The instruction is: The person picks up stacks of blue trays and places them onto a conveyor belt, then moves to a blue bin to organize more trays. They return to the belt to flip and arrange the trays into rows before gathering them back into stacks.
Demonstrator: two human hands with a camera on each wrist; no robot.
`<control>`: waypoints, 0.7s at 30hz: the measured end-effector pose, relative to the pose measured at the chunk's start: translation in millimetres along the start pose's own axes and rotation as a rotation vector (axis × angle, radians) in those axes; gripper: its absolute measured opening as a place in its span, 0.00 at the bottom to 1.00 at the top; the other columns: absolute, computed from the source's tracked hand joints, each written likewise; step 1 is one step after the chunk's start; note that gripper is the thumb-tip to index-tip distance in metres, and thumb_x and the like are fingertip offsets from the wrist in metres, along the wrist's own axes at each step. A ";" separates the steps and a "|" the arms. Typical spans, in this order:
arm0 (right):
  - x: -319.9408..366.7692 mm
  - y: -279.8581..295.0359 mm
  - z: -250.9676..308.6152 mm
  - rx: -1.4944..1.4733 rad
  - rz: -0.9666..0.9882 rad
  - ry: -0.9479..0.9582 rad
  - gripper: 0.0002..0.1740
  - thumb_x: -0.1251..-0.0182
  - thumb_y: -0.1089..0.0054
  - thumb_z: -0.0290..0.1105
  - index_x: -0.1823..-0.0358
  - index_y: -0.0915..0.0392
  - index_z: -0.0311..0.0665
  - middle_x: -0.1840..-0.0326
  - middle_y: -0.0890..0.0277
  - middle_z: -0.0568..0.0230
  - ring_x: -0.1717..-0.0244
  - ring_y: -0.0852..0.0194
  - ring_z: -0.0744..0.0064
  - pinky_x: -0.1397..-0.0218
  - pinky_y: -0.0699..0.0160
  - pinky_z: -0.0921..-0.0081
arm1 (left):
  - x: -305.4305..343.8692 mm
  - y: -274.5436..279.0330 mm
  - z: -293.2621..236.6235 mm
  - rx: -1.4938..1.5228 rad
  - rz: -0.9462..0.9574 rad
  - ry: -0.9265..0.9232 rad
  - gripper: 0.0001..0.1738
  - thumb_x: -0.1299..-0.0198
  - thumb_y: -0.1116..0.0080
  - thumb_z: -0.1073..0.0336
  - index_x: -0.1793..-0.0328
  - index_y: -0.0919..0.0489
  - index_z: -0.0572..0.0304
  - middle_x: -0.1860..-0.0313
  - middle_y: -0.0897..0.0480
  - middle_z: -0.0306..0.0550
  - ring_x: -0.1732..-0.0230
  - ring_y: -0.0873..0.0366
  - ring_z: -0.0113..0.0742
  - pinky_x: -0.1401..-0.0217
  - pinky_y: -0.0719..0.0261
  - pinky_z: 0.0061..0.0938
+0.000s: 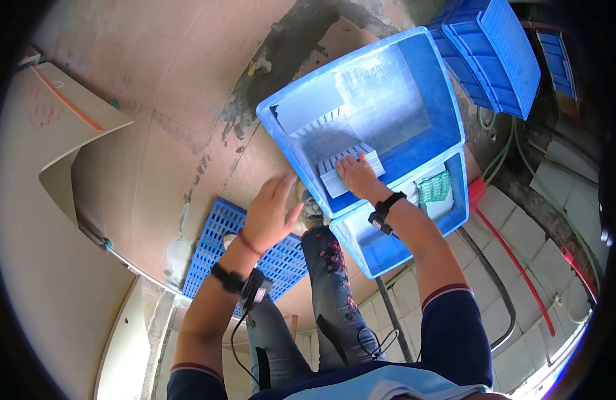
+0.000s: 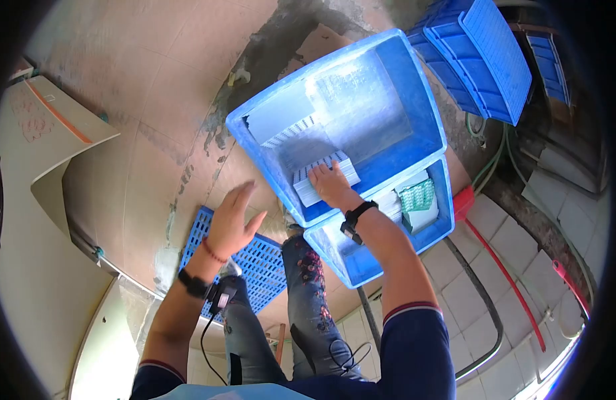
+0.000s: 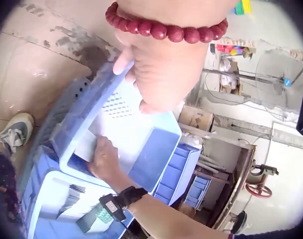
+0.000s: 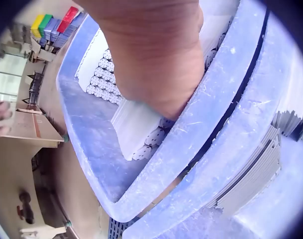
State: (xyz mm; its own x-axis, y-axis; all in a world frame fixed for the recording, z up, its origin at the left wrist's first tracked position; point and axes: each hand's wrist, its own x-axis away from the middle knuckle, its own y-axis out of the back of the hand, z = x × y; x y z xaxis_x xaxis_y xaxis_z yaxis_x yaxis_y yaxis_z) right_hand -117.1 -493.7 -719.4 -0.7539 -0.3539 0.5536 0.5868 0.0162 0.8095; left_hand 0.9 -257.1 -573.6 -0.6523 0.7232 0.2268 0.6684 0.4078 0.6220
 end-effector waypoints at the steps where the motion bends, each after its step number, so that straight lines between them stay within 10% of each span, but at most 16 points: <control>1: 0.1 0.9 -0.1 0.027 0.019 0.005 0.24 0.42 0.50 0.30 0.43 0.35 0.36 0.48 0.32 0.62 0.43 0.37 0.63 0.36 0.47 0.51 | -22.6 -12.3 3.0 -0.026 0.015 0.008 0.33 0.49 0.37 0.64 0.39 0.36 0.70 0.41 0.31 0.64 0.41 0.33 0.58 0.39 0.32 0.39; 11: 2.8 -13.0 -0.1 -0.068 -0.129 -0.032 0.20 0.42 0.52 0.32 0.46 0.30 0.38 0.51 0.30 0.63 0.44 0.35 0.64 0.35 0.47 0.51 | -152.8 -98.2 44.8 -0.517 0.078 0.277 0.61 0.61 0.27 0.51 0.29 0.53 0.74 0.28 0.51 0.68 0.27 0.54 0.59 0.25 0.55 0.41; 21: 2.9 -15.1 2.3 -0.142 -0.185 -0.061 0.20 0.43 0.51 0.29 0.47 0.31 0.38 0.50 0.31 0.63 0.43 0.36 0.66 0.34 0.49 0.53 | -171.8 -110.9 37.0 -0.616 0.021 0.437 0.68 0.68 0.23 0.49 0.28 0.57 0.69 0.36 0.42 0.60 0.37 0.43 0.53 0.36 0.46 0.42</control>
State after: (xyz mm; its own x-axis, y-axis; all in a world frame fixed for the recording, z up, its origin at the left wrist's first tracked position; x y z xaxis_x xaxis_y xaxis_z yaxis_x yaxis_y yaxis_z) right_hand -128.8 -492.8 -729.6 -0.8662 -0.2812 0.4131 0.4699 -0.1767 0.8649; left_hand 52.0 -406.0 -709.3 -0.8096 0.3882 0.4403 0.4457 -0.0816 0.8915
